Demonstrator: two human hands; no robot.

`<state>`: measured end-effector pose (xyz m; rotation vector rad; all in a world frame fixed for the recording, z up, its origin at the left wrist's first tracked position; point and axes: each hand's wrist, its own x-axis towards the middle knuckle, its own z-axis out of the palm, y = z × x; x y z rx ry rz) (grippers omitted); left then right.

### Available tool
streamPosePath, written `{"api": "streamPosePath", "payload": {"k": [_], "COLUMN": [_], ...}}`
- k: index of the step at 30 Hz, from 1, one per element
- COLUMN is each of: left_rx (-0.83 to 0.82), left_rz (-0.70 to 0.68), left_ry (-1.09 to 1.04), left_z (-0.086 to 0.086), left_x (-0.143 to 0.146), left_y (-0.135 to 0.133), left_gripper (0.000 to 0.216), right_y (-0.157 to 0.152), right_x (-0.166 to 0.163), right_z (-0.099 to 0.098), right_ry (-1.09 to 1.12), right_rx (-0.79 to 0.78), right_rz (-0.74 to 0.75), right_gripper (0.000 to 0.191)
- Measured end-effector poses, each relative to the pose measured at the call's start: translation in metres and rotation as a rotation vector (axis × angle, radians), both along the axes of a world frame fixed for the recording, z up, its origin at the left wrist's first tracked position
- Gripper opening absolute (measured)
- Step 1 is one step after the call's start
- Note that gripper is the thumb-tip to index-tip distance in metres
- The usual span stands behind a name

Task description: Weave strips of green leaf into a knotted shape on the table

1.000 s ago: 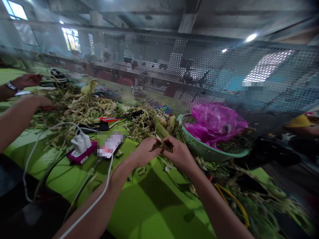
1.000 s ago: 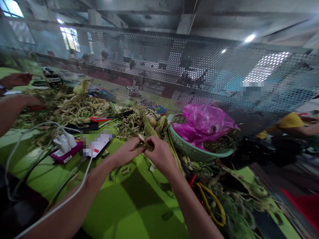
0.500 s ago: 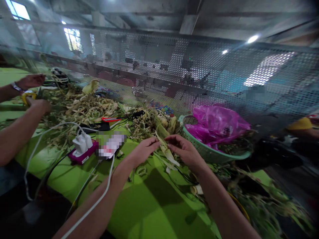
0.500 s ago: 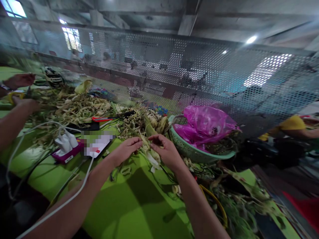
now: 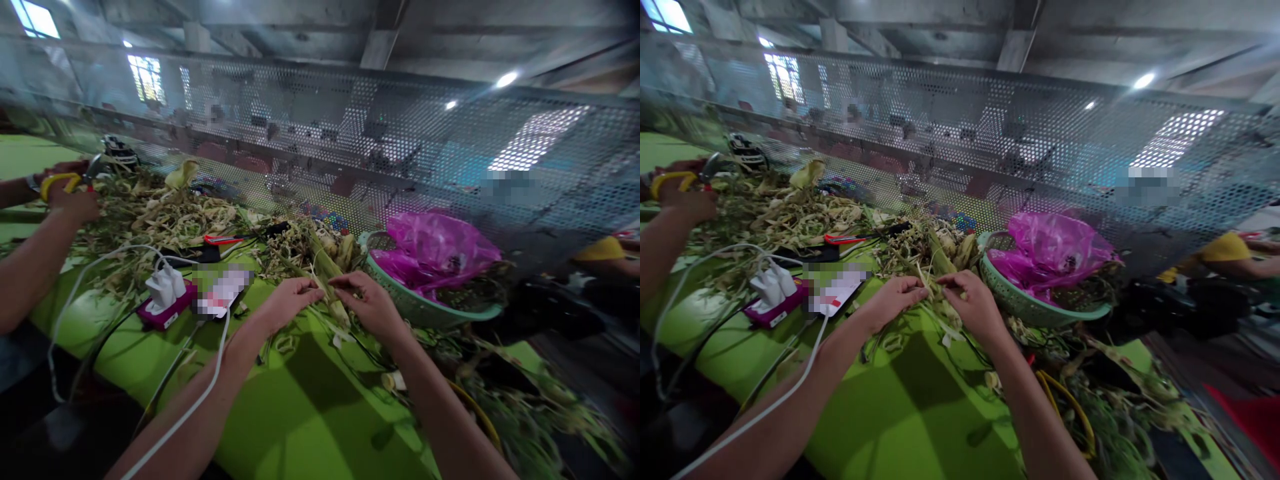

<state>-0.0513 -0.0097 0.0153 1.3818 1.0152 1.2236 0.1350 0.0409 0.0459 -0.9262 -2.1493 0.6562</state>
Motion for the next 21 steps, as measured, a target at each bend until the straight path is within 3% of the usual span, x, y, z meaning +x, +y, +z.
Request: {"api": "streamPosePath", "payload": {"k": [7,14,21], "left_rx": [0.057,0.030,-0.036], "left_rz": [-0.114,-0.182,0.068], "left_ry": [0.064,0.088,-0.183], "left_z": [-0.009,-0.004,-0.008], "left_x": [0.012,0.014,0.011], "left_y": [0.003,-0.004,0.002], "left_gripper": [0.030,0.031,0.036], "right_y": [-0.007,0.003,-0.007], "right_x": [-0.009,-0.005,-0.003], "right_z": [-0.003,-0.011,0.007], "right_ry": [0.118,0.284,0.162], "right_rx": [-0.226,-0.185,-0.039], "right_rz": [0.036,-0.162,-0.228], "right_gripper": [0.023,0.025,0.030]}}
